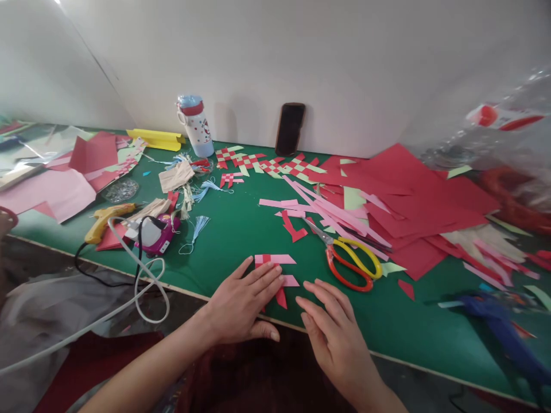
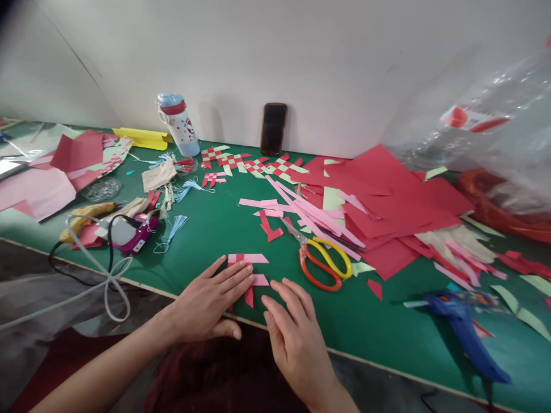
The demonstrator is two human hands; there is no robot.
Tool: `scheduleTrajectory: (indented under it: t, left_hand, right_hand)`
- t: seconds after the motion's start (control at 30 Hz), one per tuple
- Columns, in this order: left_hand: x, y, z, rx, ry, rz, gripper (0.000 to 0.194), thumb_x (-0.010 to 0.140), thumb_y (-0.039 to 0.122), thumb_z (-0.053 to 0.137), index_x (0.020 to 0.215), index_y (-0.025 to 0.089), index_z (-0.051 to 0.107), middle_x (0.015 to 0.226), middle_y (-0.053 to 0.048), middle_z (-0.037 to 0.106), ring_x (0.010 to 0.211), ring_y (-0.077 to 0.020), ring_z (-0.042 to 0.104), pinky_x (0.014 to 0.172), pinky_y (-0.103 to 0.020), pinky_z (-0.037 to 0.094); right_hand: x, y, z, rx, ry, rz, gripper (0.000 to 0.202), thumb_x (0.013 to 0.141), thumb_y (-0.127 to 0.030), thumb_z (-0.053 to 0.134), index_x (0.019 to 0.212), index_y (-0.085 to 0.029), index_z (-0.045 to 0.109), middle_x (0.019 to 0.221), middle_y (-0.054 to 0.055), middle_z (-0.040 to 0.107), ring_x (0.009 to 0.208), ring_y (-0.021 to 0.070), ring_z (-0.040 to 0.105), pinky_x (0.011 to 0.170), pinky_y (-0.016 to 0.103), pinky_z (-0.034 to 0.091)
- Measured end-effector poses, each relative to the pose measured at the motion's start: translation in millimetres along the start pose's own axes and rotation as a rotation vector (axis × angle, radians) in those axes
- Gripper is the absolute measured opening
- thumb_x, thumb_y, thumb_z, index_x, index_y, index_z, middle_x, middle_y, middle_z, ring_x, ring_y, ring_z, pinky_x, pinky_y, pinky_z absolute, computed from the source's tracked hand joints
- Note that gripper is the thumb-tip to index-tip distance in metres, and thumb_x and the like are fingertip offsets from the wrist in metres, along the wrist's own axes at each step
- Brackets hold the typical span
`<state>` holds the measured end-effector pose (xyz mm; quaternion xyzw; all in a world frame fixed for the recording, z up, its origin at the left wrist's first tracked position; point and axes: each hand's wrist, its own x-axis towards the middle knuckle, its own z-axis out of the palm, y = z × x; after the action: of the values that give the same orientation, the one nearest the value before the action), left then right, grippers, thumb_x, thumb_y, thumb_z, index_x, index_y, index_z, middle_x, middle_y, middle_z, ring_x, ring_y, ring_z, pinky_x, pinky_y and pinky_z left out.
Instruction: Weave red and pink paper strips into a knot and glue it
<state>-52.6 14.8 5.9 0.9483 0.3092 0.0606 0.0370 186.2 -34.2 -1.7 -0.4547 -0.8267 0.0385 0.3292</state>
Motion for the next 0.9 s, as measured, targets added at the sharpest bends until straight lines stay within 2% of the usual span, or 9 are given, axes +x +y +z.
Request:
scheduleTrajectory:
  t: [0.17, 0.4, 0.5, 0.63, 0.8, 0.9]
  left_hand:
    - [-1, -1, -1.0, 0.005, -0.033, 0.005, 0.098, 0.083, 0.081, 0.021, 0.155, 0.014, 0.017, 0.158, -0.012, 0.029, 0.147, -0.0252, 0.022, 0.121, -0.047, 0.001]
    - [-2, -2, -4.5, -0.123, -0.022, 0.002, 0.098, 0.084, 0.08, 0.026, 0.154, 0.012, 0.014, 0.157, -0.016, 0.029, 0.147, -0.0258, 0.023, 0.121, -0.047, 0.001]
    - [-2, -3, -5.7, -0.175, -0.008, -0.018, 0.093, 0.087, 0.076, 0.03, 0.153, 0.012, 0.016, 0.156, -0.016, 0.03, 0.148, -0.024, 0.023, 0.122, -0.045, 0.0]
    - [-3, -2, -6.6, -0.202, 0.004, -0.04, 0.084, 0.092, 0.07, 0.033, 0.151, 0.011, 0.022, 0.156, -0.014, 0.031, 0.148, -0.0223, 0.021, 0.122, -0.044, 0.002]
    - [-3, -5, -6.1, -0.176, -0.01, -0.005, 0.083, 0.09, 0.073, 0.031, 0.146, 0.012, 0.034, 0.157, -0.014, 0.028, 0.148, -0.0248, 0.019, 0.122, -0.046, 0.002]
    - [-5, -8, -4.5, -0.158, -0.017, 0.031, 0.084, 0.088, 0.074, 0.032, 0.146, 0.014, 0.036, 0.157, -0.014, 0.03, 0.148, -0.0257, 0.02, 0.122, -0.046, 0.005]
  right_hand:
    - [3, -1, 2, -0.013, 0.0, 0.029, 0.025, 0.092, -0.017, 0.055, 0.116, -0.019, 0.063, 0.118, 0.012, 0.064, 0.114, 0.0256, 0.055, 0.093, 0.046, 0.052]
    - [18, -9, 10, -0.005, -0.03, 0.048, 0.021, 0.093, -0.022, 0.055, 0.111, -0.02, 0.065, 0.102, 0.009, 0.069, 0.095, 0.0226, 0.061, 0.086, 0.042, 0.052]
    - [22, -10, 10, -0.024, -0.05, 0.046, 0.021, 0.094, -0.025, 0.053, 0.11, -0.019, 0.066, 0.1, 0.009, 0.07, 0.093, 0.0226, 0.061, 0.085, 0.042, 0.051]
    - [24, -7, 9, -0.032, -0.055, 0.009, 0.019, 0.094, -0.02, 0.052, 0.107, -0.017, 0.066, 0.098, 0.009, 0.069, 0.092, 0.0215, 0.061, 0.084, 0.039, 0.051]
    - [21, -4, 10, -0.036, -0.042, -0.001, 0.017, 0.094, -0.017, 0.052, 0.104, -0.018, 0.066, 0.096, 0.008, 0.068, 0.09, 0.0212, 0.061, 0.083, 0.039, 0.051]
    - [19, -3, 10, -0.012, -0.049, 0.022, 0.02, 0.094, -0.016, 0.051, 0.106, -0.018, 0.066, 0.097, 0.008, 0.068, 0.09, 0.0206, 0.062, 0.082, 0.038, 0.053]
